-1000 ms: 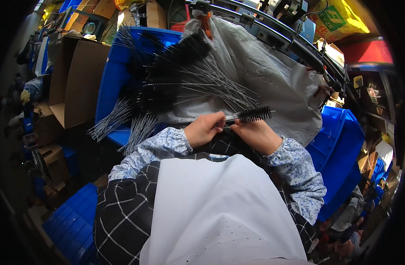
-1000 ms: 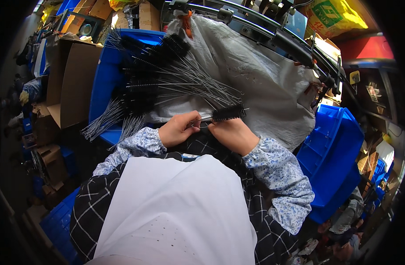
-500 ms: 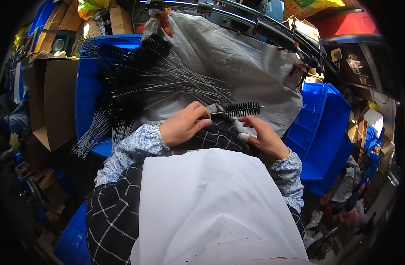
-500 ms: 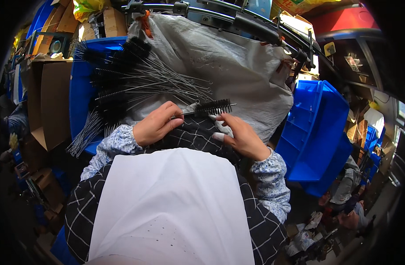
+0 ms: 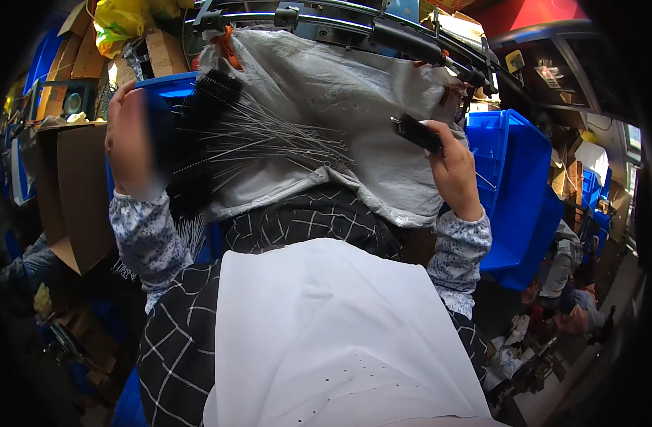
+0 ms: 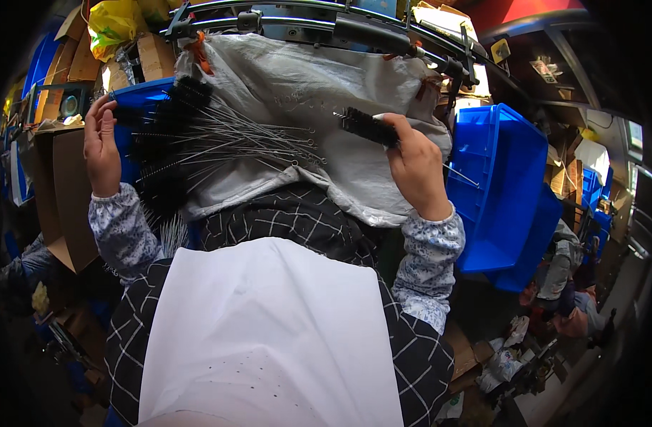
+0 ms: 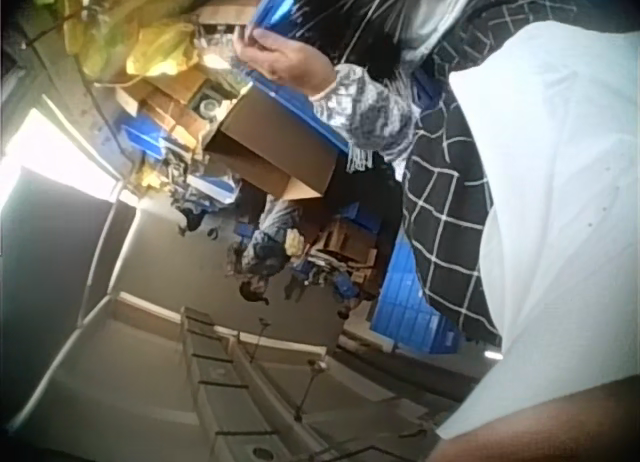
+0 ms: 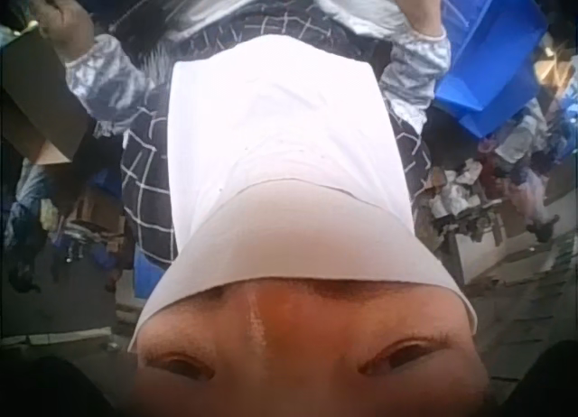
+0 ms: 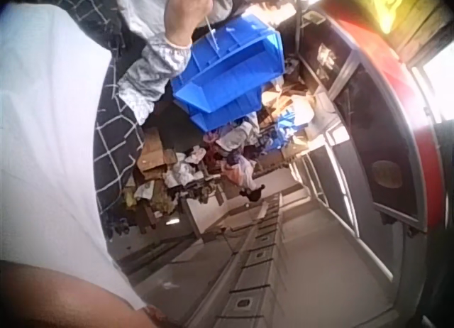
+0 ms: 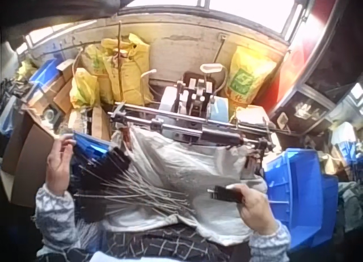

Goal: The person repeatedly picks up a bundle of black bristles and a metal wire handle, inserts the bristles into a machine, and secures them. The person then removes the assembled broom head and places it into a blue bin. This process is repeated continuously throughout the video.

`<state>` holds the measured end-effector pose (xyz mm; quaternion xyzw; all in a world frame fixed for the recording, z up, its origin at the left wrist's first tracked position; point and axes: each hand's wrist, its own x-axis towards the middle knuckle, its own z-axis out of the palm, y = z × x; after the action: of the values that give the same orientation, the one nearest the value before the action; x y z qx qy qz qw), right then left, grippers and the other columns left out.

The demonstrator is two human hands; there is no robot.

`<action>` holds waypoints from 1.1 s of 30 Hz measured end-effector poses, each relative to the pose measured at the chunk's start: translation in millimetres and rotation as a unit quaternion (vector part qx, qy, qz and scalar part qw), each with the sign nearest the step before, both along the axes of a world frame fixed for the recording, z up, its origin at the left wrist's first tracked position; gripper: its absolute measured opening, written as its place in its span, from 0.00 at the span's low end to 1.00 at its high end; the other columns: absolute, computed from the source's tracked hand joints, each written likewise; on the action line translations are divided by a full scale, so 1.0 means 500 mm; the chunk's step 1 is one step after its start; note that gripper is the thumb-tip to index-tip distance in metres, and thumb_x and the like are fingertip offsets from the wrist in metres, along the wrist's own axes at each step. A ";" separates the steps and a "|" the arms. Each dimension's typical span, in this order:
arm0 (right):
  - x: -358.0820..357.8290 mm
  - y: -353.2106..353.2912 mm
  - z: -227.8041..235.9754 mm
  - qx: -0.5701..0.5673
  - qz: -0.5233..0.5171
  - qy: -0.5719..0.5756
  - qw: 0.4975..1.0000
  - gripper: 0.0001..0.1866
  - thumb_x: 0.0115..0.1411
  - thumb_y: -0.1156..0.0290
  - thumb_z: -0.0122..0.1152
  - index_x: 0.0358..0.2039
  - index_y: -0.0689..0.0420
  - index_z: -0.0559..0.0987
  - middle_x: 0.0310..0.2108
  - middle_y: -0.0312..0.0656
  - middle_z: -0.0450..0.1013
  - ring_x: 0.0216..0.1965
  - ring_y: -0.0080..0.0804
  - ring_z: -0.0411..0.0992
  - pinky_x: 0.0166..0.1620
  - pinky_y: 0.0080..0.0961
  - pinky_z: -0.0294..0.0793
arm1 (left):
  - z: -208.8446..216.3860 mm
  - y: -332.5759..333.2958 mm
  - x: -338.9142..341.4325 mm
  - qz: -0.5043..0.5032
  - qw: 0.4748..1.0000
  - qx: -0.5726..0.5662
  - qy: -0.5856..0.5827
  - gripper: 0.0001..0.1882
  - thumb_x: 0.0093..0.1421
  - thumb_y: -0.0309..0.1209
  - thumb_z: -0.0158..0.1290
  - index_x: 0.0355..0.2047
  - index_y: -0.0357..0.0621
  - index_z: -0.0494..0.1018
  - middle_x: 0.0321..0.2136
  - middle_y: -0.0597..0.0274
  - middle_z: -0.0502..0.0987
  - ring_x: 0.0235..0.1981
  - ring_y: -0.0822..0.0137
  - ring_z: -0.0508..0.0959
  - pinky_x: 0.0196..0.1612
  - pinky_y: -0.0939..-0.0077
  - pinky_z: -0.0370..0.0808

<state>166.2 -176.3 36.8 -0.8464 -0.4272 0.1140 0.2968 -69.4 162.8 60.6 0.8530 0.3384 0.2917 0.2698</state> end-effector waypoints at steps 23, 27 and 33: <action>-0.126 0.221 -0.196 0.000 0.208 -0.010 0.978 0.29 0.43 0.67 0.59 0.48 0.58 0.62 0.44 0.43 0.63 0.46 0.40 0.60 0.49 0.33 0.59 | 0.067 0.077 -0.035 -0.009 0.993 0.039 -0.107 0.10 0.59 0.33 0.43 0.31 0.39 0.70 0.27 0.67 0.72 0.31 0.78 0.70 0.37 0.86 0.65; -0.148 0.220 -0.251 -0.044 0.217 -0.056 0.974 0.29 0.43 0.70 0.59 0.47 0.58 0.63 0.45 0.44 0.62 0.48 0.39 0.60 0.50 0.33 0.58 | 0.167 0.126 -0.094 0.002 0.957 -0.018 -0.289 0.09 0.59 0.28 0.41 0.35 0.36 0.68 0.33 0.61 0.71 0.34 0.74 0.71 0.40 0.82 0.67; -0.069 0.201 -0.200 0.094 0.152 0.183 0.967 0.21 0.54 0.70 0.51 0.48 0.61 0.62 0.44 0.48 0.63 0.47 0.43 0.62 0.49 0.28 0.61 | 0.159 0.068 -0.077 -0.072 0.956 -0.149 -0.243 0.12 0.60 0.31 0.39 0.36 0.34 0.66 0.34 0.56 0.72 0.34 0.69 0.73 0.40 0.80 0.70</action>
<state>131.8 -75.9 -63.0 -0.7047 -0.4976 0.2702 0.4276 -108.0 196.9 140.1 0.7283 0.2400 0.4166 0.4883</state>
